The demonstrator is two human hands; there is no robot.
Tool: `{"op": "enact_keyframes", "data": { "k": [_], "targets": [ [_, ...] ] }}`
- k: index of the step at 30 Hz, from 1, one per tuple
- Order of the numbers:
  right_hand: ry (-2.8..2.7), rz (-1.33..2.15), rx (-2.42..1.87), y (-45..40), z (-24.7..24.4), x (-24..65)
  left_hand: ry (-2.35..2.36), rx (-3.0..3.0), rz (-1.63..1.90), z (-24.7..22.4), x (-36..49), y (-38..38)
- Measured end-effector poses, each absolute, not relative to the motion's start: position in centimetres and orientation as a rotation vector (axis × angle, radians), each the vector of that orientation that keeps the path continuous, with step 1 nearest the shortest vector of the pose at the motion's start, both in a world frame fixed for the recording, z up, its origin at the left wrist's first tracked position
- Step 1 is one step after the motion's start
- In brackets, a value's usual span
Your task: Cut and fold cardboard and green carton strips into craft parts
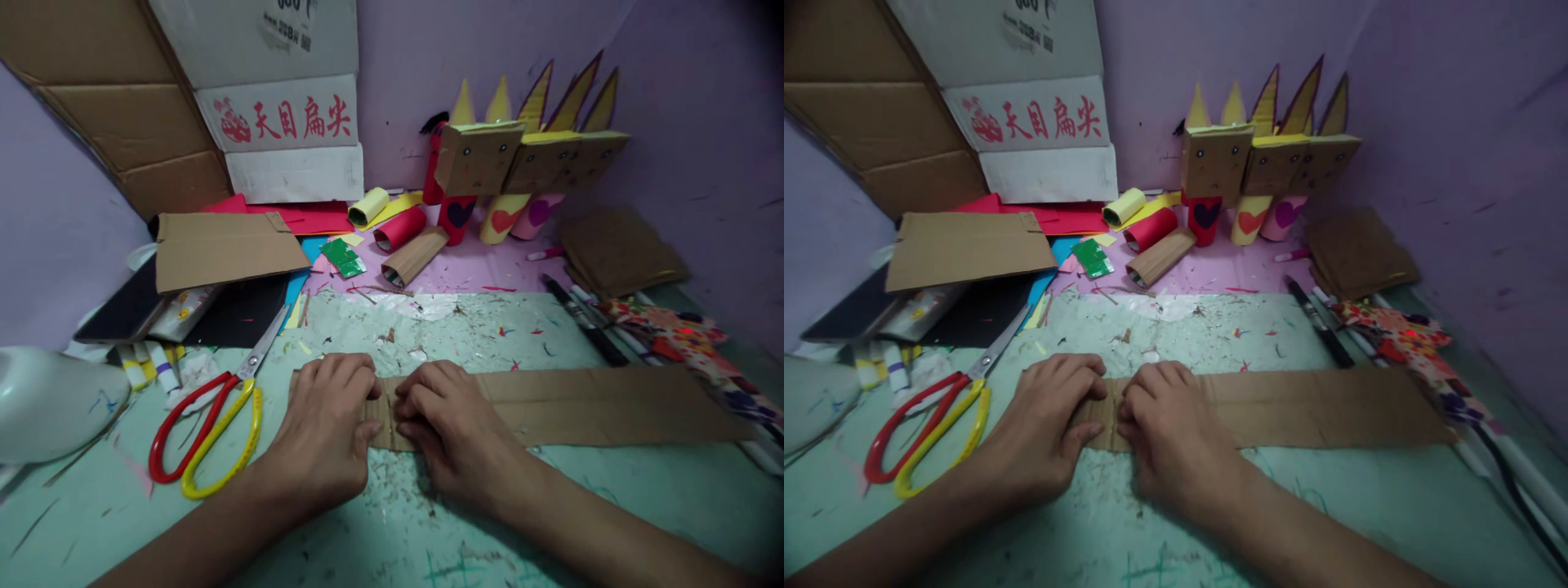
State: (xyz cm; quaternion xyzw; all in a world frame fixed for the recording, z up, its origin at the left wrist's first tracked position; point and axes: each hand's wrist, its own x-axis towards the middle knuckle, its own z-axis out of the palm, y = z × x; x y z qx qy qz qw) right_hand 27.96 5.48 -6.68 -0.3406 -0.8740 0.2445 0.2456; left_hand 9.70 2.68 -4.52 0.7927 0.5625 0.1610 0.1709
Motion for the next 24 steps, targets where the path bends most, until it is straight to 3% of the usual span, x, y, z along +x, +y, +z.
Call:
{"op": "enact_keyframes", "data": {
  "k": [10, 17, 24],
  "targets": [
    [-2.423, 0.802, -0.9, 5.7, -5.2, 28.5, 1.584, 2.213, 0.457, -4.1, 9.5, 2.7],
    [-2.433, 0.649, -1.019, 4.5, -6.0, 27.4, 1.643, 2.162, 0.466, -4.5, 9.9, 2.6],
    [-2.372, 0.849, -0.865, 4.9, -5.9, 28.7, 1.477, 2.181, 0.451, -3.9, 8.5, 2.9]
  ]
}}
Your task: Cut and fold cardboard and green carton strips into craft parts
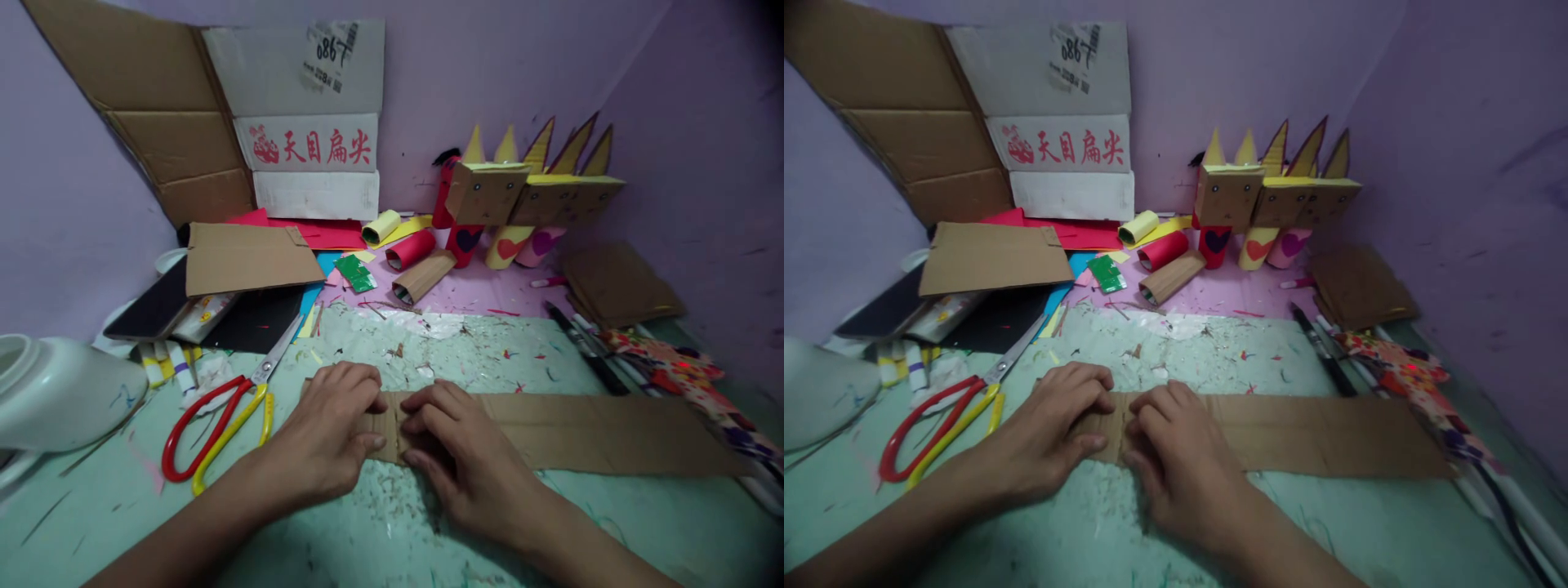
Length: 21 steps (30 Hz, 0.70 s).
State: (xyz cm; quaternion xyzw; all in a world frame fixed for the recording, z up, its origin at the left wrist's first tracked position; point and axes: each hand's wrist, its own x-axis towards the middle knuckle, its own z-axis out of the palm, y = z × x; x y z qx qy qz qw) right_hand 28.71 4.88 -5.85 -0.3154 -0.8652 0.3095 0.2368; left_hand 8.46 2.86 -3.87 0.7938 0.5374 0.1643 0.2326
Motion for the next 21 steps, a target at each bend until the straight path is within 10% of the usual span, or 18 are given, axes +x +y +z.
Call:
{"op": "enact_keyframes", "data": {
  "k": [21],
  "targets": [
    [-2.328, 0.751, -0.759, 5.6, -6.9, 29.2, 1.348, 2.259, 0.493, -3.9, 7.7, 2.7]
  ]
}}
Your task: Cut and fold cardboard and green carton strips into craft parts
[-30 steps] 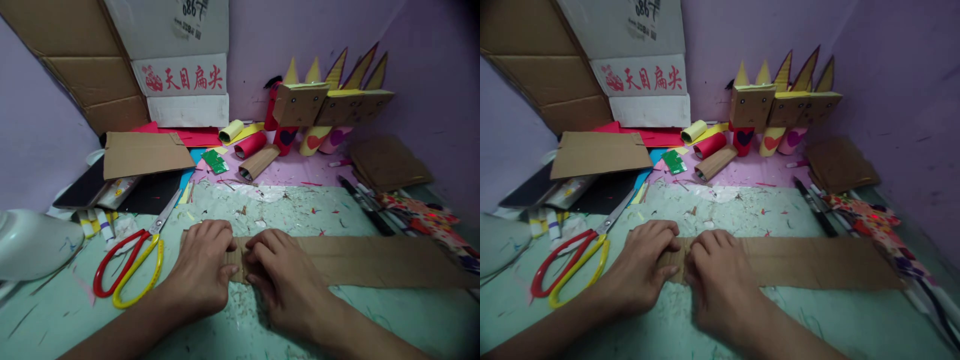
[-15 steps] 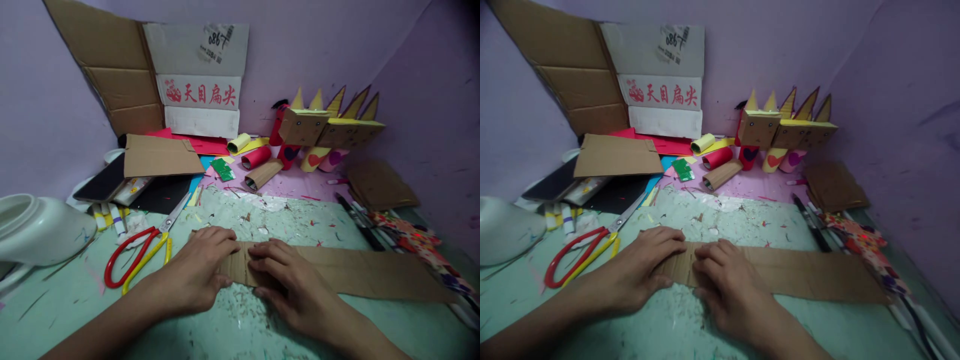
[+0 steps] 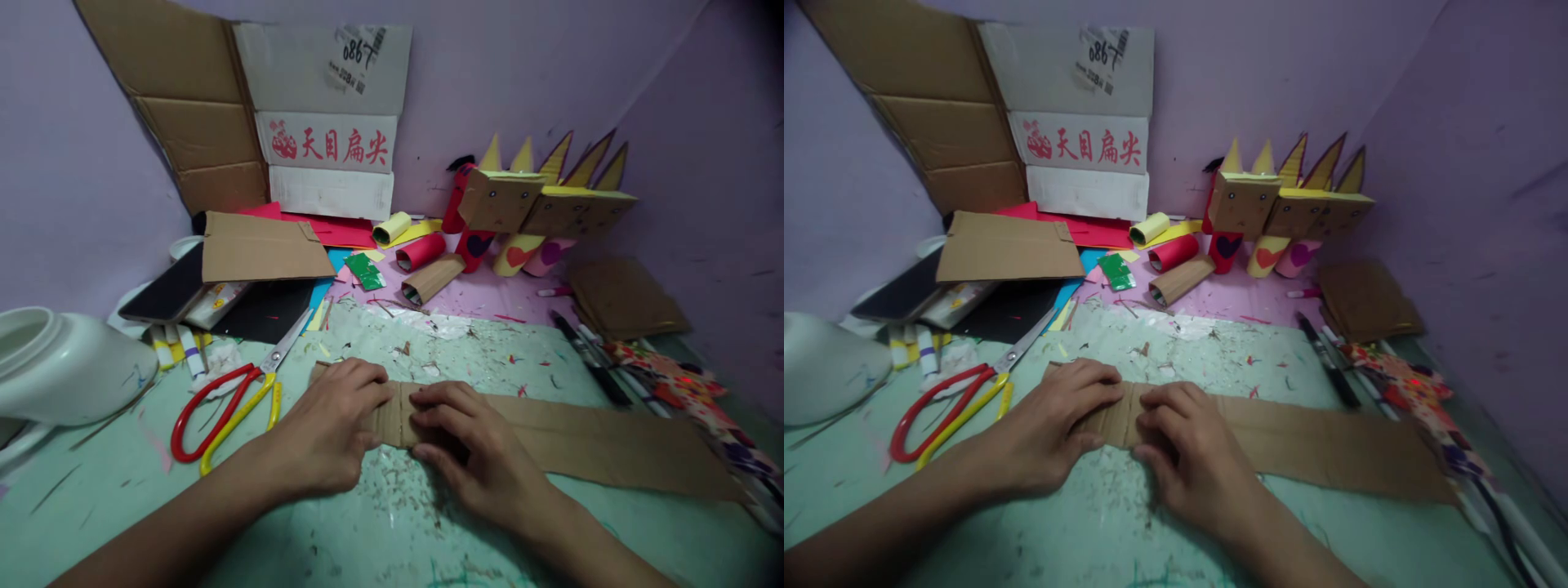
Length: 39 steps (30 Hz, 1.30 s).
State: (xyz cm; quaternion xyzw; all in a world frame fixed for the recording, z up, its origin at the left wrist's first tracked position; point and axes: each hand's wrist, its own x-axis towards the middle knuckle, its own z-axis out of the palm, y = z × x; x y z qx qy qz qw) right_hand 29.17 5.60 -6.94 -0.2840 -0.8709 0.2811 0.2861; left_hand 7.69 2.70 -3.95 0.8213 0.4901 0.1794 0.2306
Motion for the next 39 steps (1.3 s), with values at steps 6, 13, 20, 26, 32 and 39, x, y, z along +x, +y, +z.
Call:
{"op": "enact_keyframes", "data": {
  "k": [6, 13, 20, 26, 32, 39],
  "targets": [
    [-2.412, 0.599, -0.879, 5.6, -6.4, 29.5, 1.362, 2.28, 0.425, -3.8, 7.6, 3.0],
    [-2.537, 0.55, -0.937, 5.6, -5.7, 29.5, 1.332, 2.334, 0.34, -3.4, 7.5, 2.5],
    [-2.568, 0.637, -0.947, 5.1, -4.8, 29.7, 1.309, 2.328, 0.311, -2.8, 7.7, 2.0],
    [-2.552, 0.61, -0.923, 4.8, -4.6, 29.7, 1.327, 2.33, 0.463, -2.3, 7.7, 2.0],
    [-2.55, 0.466, -0.867, 4.8, -4.8, 29.8, 1.515, 2.349, 0.569, -2.2, 6.9, 2.0],
    [-2.524, 0.443, -0.859, 4.9, -4.7, 29.8, 1.936, 1.963, 0.722, 0.9, 3.5, 5.9]
  ]
}}
